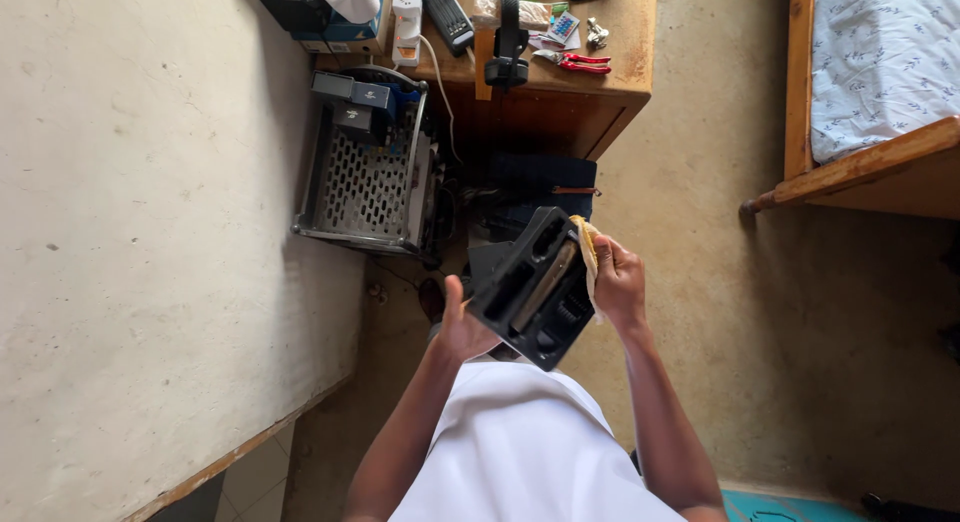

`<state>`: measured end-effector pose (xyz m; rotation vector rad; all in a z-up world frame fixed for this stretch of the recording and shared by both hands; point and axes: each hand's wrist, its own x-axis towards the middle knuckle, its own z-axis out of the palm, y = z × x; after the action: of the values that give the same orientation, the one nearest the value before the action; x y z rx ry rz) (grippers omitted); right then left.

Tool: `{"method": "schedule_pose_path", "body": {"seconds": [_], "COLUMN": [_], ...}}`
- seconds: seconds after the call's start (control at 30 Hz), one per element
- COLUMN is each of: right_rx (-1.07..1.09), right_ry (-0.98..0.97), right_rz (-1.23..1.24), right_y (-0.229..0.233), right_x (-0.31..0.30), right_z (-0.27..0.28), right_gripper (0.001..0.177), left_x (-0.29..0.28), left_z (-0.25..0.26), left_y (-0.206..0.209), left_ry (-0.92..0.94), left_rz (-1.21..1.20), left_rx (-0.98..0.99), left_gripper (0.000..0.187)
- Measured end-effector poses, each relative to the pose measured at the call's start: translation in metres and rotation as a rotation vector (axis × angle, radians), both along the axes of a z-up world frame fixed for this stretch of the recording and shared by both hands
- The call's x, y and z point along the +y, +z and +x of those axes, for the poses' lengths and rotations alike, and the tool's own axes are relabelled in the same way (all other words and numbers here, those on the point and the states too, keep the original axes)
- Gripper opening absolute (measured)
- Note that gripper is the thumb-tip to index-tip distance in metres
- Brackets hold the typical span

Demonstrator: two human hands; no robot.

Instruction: The person wipes a black plastic tray and several small boxes with a cloth in a bedroom. They pick up each item from a metal rack, wipe it thoroughly, and place it on a wooden desk or back into the rack.

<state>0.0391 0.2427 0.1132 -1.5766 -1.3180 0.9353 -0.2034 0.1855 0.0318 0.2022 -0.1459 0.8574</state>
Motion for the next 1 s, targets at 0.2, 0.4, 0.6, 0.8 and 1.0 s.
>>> {"method": "schedule_pose_path", "body": {"seconds": [0.2,0.4,0.6,0.8,1.0], "right_rx": [-0.145,-0.354,-0.489,-0.354,-0.524], "right_ry": [-0.084,0.032,0.556,0.62,0.66], "right_rz": [0.069,0.362,0.495,0.432,0.375], "right_y": [0.021,0.025,0.011,0.012,0.005], "right_x": [-0.014,-0.036,-0.059,-0.057,-0.066], "right_z": [-0.006,-0.008,-0.003,0.013,0.009], "right_gripper": [0.038,0.038,0.02,0.02,0.011], "left_x": [-0.036,-0.037,-0.043,-0.04,-0.052], "left_z": [0.036,0.04,0.041,0.041,0.032], "left_y": [-0.077,-0.05,-0.128,-0.062,-0.153], "left_ry": [0.207,0.231,0.205,0.15,0.084], "left_rz": [0.026,-0.091,-0.267,-0.241,-0.163], "left_rx": [0.201,0.24,0.149,0.257,0.17], "left_gripper": [0.071,0.062,0.034,0.042,0.027]}}
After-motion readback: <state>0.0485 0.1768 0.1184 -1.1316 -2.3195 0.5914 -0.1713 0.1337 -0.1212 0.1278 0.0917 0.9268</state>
